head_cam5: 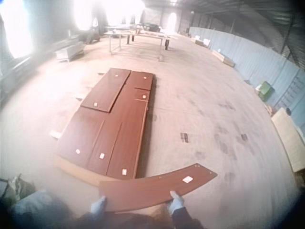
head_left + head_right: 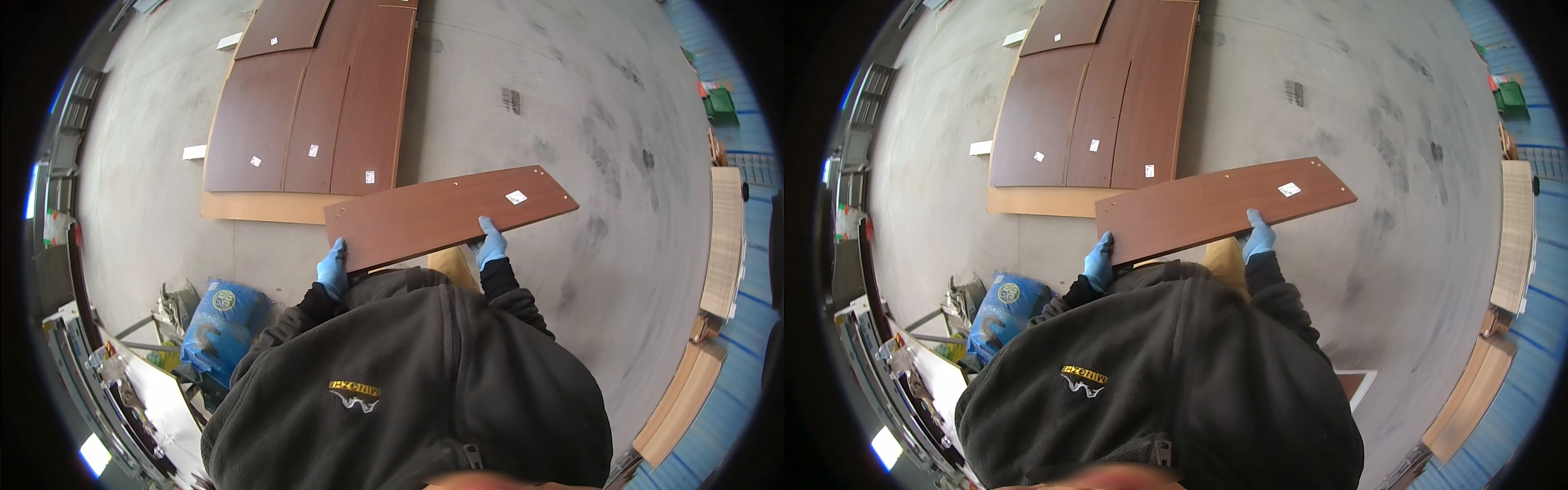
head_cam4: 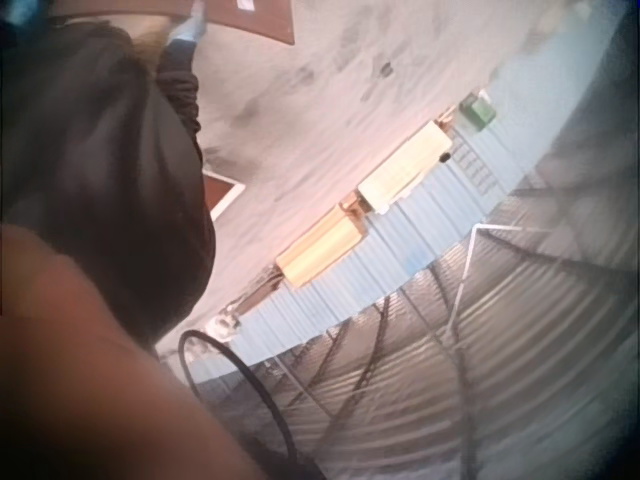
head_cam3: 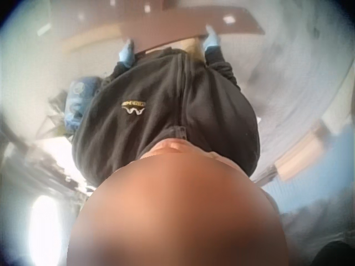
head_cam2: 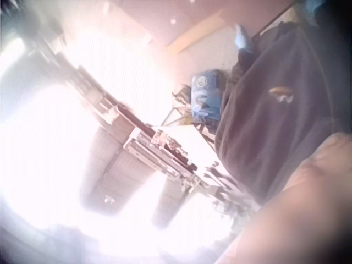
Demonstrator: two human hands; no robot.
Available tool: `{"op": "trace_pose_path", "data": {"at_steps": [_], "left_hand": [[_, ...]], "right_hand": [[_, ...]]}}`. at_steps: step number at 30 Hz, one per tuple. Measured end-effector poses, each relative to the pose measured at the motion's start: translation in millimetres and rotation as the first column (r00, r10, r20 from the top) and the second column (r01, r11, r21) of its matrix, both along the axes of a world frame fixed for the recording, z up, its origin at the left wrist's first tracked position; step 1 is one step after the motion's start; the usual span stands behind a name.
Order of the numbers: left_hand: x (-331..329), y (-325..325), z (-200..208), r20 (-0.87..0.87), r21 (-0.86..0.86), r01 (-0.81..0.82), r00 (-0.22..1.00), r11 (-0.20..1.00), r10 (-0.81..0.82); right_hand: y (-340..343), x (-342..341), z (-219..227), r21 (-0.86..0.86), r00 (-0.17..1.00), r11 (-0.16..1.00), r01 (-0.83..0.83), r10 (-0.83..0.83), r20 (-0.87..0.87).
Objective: The person wipes the surface of several brown wood panels with a cloth, then stacks them on the floor. The person repeats this process for multiple panels, occasionally flipping them over to clean both sides.
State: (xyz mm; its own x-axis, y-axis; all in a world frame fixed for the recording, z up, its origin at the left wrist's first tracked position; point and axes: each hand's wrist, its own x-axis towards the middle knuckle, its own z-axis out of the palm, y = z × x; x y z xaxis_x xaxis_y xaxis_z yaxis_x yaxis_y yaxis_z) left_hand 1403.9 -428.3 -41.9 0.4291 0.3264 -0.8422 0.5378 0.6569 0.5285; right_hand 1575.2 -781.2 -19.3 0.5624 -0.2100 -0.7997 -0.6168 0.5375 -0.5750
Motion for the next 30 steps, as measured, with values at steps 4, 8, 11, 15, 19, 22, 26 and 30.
{"op": "trace_pose_path", "data": {"at_steps": [4,8,11,15,19,22,26,30], "left_hand": [[75,-73,12,0.083,-0.064,-0.141,0.986,0.988,0.146],[152,-105,17,0.096,-0.112,-0.277,0.953,0.954,0.288],[206,-109,14,0.01,-0.139,-0.369,0.928,0.919,0.374],[287,-118,6,0.024,-0.212,-0.384,0.917,0.899,0.398],[397,-95,-8,0.144,-0.205,-0.44,0.87,0.874,0.471],[464,-75,2,0.179,-0.321,-0.398,0.866,0.86,0.467],[523,-45,29,0.069,-0.271,-0.403,0.897,0.874,0.436],[584,-21,31,0.053,-0.288,-0.481,0.855,0.828,0.515]], "right_hand": [[-58,113,20,-0.024,0.993,0.993,-0.113,0.113,0.02],[-68,229,23,-0.007,0.98,0.98,-0.2,0.2,0.018],[-50,306,22,0.022,0.95,0.952,-0.306,0.304,0.072],[-8,425,22,-0.106,0.889,0.891,-0.441,0.45,0.084],[48,545,21,-0.162,0.842,0.84,-0.517,0.534,0.078],[87,635,24,-0.2,0.774,0.776,-0.598,0.624,0.104],[136,711,28,-0.184,0.756,0.756,-0.628,0.649,0.085],[192,791,7,-0.181,0.675,0.692,-0.699,0.722,0.154]]}}
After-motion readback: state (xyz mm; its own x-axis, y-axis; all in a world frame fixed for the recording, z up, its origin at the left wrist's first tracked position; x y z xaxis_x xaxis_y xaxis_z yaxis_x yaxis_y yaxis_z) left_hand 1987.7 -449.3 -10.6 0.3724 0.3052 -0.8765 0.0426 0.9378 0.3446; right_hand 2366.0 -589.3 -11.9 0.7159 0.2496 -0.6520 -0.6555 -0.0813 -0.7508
